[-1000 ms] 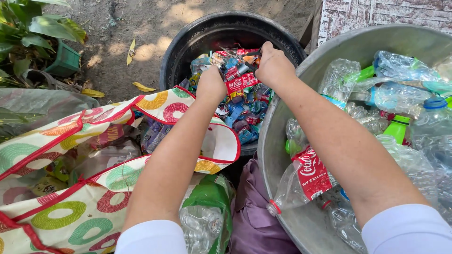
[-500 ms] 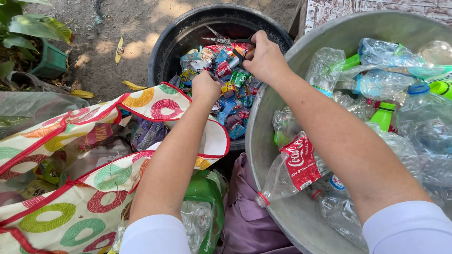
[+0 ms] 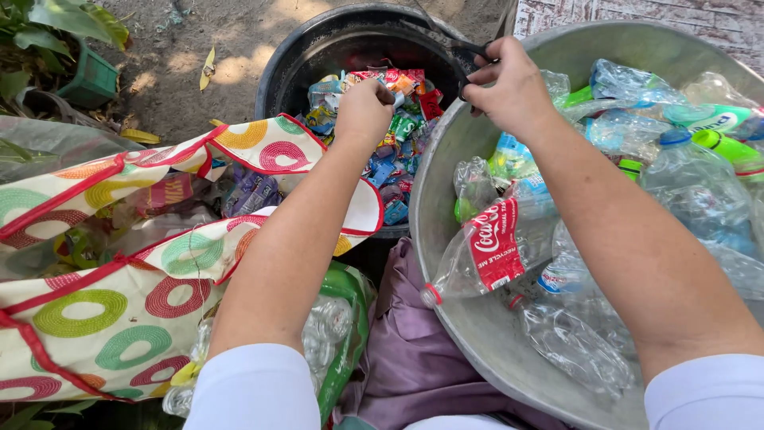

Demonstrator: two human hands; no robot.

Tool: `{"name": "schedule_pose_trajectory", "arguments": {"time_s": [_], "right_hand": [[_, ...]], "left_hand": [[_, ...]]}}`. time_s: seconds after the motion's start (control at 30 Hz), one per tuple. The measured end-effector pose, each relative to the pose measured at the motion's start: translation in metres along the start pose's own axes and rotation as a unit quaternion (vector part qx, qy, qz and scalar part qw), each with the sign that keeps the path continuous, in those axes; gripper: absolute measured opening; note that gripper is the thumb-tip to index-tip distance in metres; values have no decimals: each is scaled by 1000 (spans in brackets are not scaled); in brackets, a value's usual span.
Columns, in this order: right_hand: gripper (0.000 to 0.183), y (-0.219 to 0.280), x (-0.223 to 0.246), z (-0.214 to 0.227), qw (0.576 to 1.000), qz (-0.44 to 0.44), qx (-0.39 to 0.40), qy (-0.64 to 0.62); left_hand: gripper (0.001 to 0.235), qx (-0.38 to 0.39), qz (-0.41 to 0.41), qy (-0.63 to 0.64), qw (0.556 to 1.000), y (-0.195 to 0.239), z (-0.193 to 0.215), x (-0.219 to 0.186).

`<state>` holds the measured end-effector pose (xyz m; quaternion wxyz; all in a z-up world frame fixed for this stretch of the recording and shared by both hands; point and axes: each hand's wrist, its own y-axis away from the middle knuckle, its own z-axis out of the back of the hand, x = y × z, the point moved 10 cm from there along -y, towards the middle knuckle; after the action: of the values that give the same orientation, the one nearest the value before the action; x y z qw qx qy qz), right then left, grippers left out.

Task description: Removing plastic labels from bottles using scissors and sorting them into bags

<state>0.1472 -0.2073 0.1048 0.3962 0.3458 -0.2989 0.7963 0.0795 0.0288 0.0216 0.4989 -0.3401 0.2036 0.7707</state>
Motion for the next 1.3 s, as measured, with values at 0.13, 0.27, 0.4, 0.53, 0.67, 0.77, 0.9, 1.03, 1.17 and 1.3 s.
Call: {"name": "schedule_pose_trajectory", "arguments": {"time_s": [0.13, 0.27, 0.4, 0.53, 0.67, 0.77, 0.9, 1.03, 1.17, 1.3], "right_hand": [[46, 25, 10, 21, 999, -9, -4, -35], [43, 57, 24, 44, 996, -44, -2, -82], [40, 96, 30, 66, 971, -122, 5, -204], [40, 137, 37, 97, 953, -132, 3, -274], [47, 181, 36, 134, 913, -101, -56, -391], [41, 223, 12, 157, 879, -95, -143, -445], [17, 296, -56, 169, 872, -104, -307, -368], [24, 376, -102, 156, 884, -171, -337, -275], [19, 412, -110, 138, 912, -177, -296, -223], [10, 435, -125, 131, 929, -200, -276, -146]], "left_hand": [[11, 47, 27, -12, 998, 30, 16, -39], [20, 46, 23, 7, 999, 45, 22, -63], [12, 39, -42, 77, 995, 69, 40, -109], [25, 59, -5, 102, 993, 102, 37, -141], [21, 52, -131, 126, 982, 131, 19, -185], [20, 107, -176, 165, 964, 163, -10, -210], [22, 140, -287, 183, 930, 219, -36, -245], [31, 202, -211, 132, 947, 262, -106, -215], [26, 174, -245, 295, 907, 308, -115, -221], [33, 154, -200, 345, 904, 318, -154, -190]]}}
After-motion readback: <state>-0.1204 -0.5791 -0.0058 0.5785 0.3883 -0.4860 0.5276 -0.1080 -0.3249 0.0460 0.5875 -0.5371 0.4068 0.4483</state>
